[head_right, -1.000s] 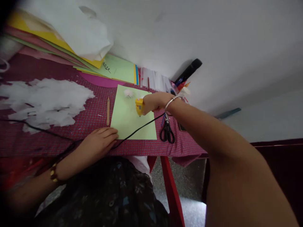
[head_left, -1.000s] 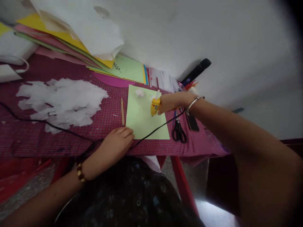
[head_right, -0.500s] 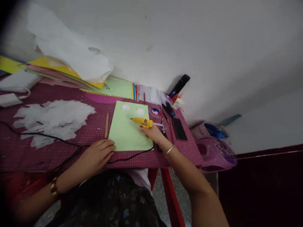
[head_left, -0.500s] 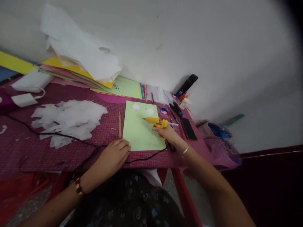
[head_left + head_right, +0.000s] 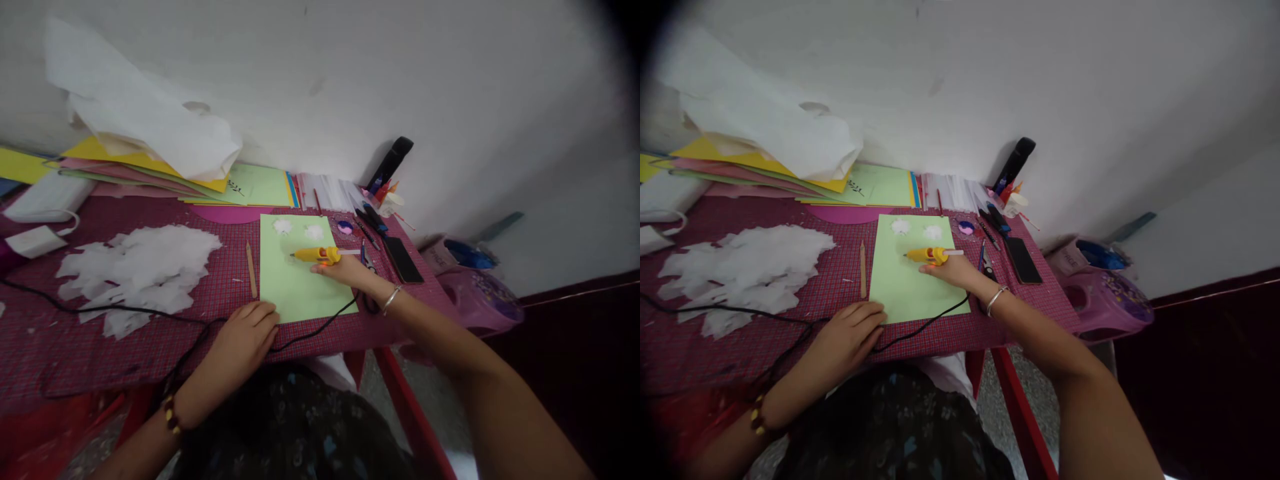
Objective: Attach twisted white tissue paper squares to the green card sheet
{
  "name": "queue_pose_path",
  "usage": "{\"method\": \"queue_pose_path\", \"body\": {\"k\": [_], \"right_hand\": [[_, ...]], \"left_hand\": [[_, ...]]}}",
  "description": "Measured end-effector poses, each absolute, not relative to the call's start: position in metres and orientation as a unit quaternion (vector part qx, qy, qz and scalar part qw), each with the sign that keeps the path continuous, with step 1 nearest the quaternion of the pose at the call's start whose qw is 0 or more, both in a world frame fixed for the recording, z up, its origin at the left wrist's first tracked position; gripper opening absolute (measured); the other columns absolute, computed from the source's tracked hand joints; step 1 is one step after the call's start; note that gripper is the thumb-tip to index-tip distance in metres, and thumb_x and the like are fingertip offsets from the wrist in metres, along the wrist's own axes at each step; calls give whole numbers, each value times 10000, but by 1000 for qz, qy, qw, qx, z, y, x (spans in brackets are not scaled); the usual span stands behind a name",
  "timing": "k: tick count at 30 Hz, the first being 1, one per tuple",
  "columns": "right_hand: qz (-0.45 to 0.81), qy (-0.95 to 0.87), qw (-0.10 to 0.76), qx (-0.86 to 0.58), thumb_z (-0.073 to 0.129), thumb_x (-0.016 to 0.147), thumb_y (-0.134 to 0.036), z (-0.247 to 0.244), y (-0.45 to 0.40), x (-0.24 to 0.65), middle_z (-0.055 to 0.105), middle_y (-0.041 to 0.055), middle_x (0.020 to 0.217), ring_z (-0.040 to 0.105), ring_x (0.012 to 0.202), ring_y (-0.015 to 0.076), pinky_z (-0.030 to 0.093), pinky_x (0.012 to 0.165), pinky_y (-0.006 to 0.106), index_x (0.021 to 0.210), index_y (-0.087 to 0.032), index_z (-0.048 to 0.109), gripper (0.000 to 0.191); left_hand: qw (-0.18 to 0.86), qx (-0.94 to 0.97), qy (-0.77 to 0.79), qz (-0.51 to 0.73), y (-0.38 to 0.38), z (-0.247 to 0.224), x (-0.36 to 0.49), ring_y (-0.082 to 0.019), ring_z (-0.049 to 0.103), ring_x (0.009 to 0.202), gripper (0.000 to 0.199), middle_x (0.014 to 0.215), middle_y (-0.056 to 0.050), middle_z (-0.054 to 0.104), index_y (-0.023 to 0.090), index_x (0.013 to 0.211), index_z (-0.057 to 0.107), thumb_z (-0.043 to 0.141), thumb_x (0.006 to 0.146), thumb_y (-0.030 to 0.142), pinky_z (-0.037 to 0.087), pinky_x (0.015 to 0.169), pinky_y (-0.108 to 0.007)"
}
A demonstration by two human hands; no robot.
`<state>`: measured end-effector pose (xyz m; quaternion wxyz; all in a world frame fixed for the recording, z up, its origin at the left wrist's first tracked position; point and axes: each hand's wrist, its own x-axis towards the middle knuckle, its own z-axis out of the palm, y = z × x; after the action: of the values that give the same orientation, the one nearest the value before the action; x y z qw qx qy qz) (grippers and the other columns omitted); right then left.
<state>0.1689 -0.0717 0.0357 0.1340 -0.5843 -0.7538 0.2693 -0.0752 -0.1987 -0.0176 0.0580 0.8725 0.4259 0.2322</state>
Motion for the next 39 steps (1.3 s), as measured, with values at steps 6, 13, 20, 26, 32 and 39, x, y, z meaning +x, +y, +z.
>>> {"method": "queue_pose_path", "body": {"k": [6,13,20,26,32,39], "right_hand": [[283,-754,119,-581,685,769,-364,45,-68,169,718,56,868,627,743,176,444,639,256,963,-185,692,264],[268,-760,138,-576,704,736,-387,45,-67,165,708,56,852,617,738,179,436,635,259,908,-201,700,253],[352,-747,163,-539,719,673,-286,42,-57,167,628,-9,692,492,556,102,399,519,222,897,-171,672,257],[248,-769,128,-575,699,738,-351,40,-57,162,681,43,781,576,670,153,400,552,232,889,-199,689,214],[237,-750,97,-610,676,764,-396,46,-64,158,654,33,690,572,606,145,394,532,232,953,-173,691,293],[250,-729,78,-633,661,775,-388,45,-66,163,599,6,602,508,514,111,357,486,221,951,-137,679,307]], "left_hand": [[47,871,423,244,-198,-18,-75,-202,570,1013,210,1073,-74,642,182,1028,630,444,931,175,485,914,-384],[42,870,423,249,-197,-16,-75,-197,578,999,201,1069,-69,647,189,1009,632,448,929,180,495,898,-372],[53,874,424,230,-197,-14,-75,-206,570,1000,191,1068,-73,647,178,996,631,455,922,173,487,914,-379],[52,873,423,237,-197,-14,-76,-208,575,1012,191,1077,-72,649,178,1004,633,465,916,162,492,919,-386],[56,874,426,229,-196,-17,-75,-208,572,1012,196,1076,-69,648,177,1021,634,469,916,162,492,920,-390],[54,873,425,235,-196,-19,-76,-215,564,1033,187,1094,-70,639,180,1012,631,471,916,165,479,943,-393]]}}
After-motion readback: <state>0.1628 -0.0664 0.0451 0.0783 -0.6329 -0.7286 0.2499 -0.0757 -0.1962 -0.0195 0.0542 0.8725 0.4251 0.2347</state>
